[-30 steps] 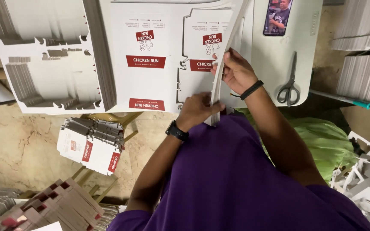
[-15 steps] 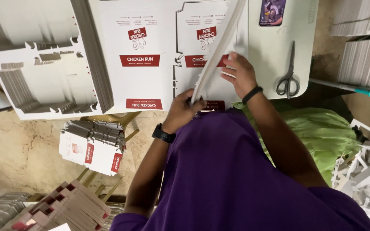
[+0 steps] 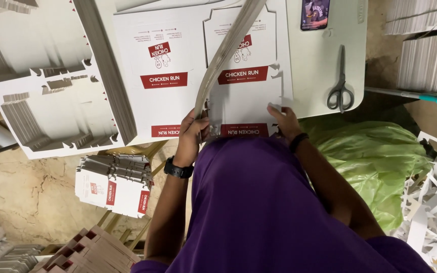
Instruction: Stripping waste material from die-cut cardboard sheets and folding them into boxes
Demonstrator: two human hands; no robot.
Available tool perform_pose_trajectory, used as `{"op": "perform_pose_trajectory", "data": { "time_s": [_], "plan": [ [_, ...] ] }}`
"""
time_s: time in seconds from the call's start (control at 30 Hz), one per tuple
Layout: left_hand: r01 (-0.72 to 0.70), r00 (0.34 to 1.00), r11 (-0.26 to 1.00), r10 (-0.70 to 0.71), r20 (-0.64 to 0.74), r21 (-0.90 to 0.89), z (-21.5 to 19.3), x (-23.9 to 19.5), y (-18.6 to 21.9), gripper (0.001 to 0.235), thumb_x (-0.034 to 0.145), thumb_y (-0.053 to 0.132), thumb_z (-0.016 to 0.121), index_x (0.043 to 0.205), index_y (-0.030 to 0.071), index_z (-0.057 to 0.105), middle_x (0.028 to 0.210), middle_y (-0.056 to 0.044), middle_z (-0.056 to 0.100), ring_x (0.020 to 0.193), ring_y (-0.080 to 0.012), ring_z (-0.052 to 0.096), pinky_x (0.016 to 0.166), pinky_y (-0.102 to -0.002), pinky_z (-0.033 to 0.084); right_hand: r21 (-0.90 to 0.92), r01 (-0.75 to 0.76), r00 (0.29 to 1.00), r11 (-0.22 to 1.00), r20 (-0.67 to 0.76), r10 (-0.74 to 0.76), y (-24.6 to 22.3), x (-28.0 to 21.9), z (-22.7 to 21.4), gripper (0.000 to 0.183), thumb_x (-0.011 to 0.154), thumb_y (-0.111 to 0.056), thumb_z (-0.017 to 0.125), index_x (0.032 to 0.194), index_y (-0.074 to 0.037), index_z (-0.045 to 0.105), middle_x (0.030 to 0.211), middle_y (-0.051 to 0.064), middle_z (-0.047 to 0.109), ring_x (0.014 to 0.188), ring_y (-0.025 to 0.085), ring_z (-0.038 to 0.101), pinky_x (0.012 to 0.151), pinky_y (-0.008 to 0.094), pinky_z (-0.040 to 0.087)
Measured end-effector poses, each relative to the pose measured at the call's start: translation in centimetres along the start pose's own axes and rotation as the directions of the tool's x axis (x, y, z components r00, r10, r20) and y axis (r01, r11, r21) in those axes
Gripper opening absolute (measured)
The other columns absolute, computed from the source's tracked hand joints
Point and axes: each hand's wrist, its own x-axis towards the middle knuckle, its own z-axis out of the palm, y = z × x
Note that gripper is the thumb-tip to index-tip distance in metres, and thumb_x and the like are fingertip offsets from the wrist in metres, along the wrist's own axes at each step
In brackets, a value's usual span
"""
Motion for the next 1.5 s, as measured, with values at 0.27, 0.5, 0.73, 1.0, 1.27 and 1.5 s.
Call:
{"op": "perform_pose_trajectory", "data": {
  "time_s": [0.27, 0.5, 0.73, 1.0, 1.27, 1.5],
  "plan": [
    [-0.011, 0.998, 0.998, 0.007, -0.070, -0.060, 0.9, -0.1, 0.2, 0.009, 0.087, 0.015, 0.059, 0.086, 0.011, 0.051, 0.063, 0.003, 0.033, 0.057, -0.0083, 0.032, 0.050, -0.024, 0.030, -0.129, 0.300, 0.952, 0.945, -0.025, -0.306, -1.1, 2.2, -2.0, 0.047, 0.091, -0.058, 0.077, 0.086, -0.011, 0.070, 0.074, 0.003, 0.063, 0.073, 0.018, 0.062, 0.065, 0.032, 0.049],
    [-0.123, 0.986, 0.990, 0.114, -0.125, -0.071, 5.9, 2.1, -1.4, 0.009, 0.087, 0.011, 0.060, 0.091, 0.013, 0.051, 0.064, 0.005, 0.036, 0.057, -0.0074, 0.038, 0.050, -0.023, 0.034, -0.505, 0.532, 0.787, 0.680, -0.003, -0.617, -11.9, -10.2, -9.6, 0.061, 0.096, -0.045, 0.076, 0.070, 0.006, 0.056, 0.055, 0.021, 0.052, 0.062, 0.029, 0.055, 0.064, 0.045, 0.045],
    [-0.121, 0.971, 0.923, 0.186, -0.150, 0.365, 13.3, 6.2, -7.5, 0.013, 0.093, 0.025, 0.059, 0.094, 0.012, 0.058, 0.073, 0.001, 0.059, 0.066, -0.0114, 0.052, 0.061, -0.032, 0.044, -0.923, 0.337, 0.337, -0.188, 0.304, -0.891, -3.3, -10.6, -24.9, 0.006, 0.110, -0.024, 0.065, 0.104, -0.021, 0.063, 0.084, 0.017, 0.060, 0.066, 0.046, 0.057, 0.052, 0.053, 0.037],
    [0.218, 0.969, 0.544, -0.222, -0.112, 0.811, 17.8, 10.2, -12.4, 0.065, 0.085, 0.060, 0.060, 0.116, 0.003, 0.054, 0.119, -0.018, 0.064, 0.103, -0.0411, 0.065, 0.079, -0.056, 0.052, -0.576, 0.463, 0.583, 0.674, -0.375, -0.721, -2.2, -19.2, -27.3, 0.013, 0.108, -0.007, 0.072, 0.103, 0.005, 0.070, 0.101, 0.008, 0.069, 0.096, 0.024, 0.062, 0.076, 0.042, 0.046],
    [0.018, 0.999, 0.795, 0.002, -0.033, 0.607, 18.2, 11.6, -13.4, 0.076, 0.090, 0.062, 0.053, 0.143, 0.008, 0.047, 0.147, -0.016, 0.044, 0.121, -0.0330, 0.041, 0.094, -0.050, 0.043, -0.458, 0.555, 0.643, 0.694, -0.292, -0.708, -4.3, -21.3, -25.5, 0.022, 0.096, -0.019, 0.069, 0.096, 0.000, 0.057, 0.095, 0.005, 0.057, 0.090, 0.023, 0.053, 0.073, 0.042, 0.043],
    [-0.179, 0.984, 0.981, 0.180, 0.004, -0.079, 18.2, 1.5, 0.3, 0.054, 0.095, 0.035, 0.067, 0.138, 0.005, 0.055, 0.134, -0.010, 0.066, 0.130, -0.0270, 0.060, 0.112, -0.043, 0.050, -0.274, 0.852, 0.480, 0.447, 0.066, -0.875, -7.6, -19.6, -22.1, 0.061, 0.094, -0.031, 0.065, 0.144, 0.001, 0.051, 0.150, 0.015, 0.053, 0.143, 0.025, 0.048, 0.125, 0.041, 0.034]
  ]
}}
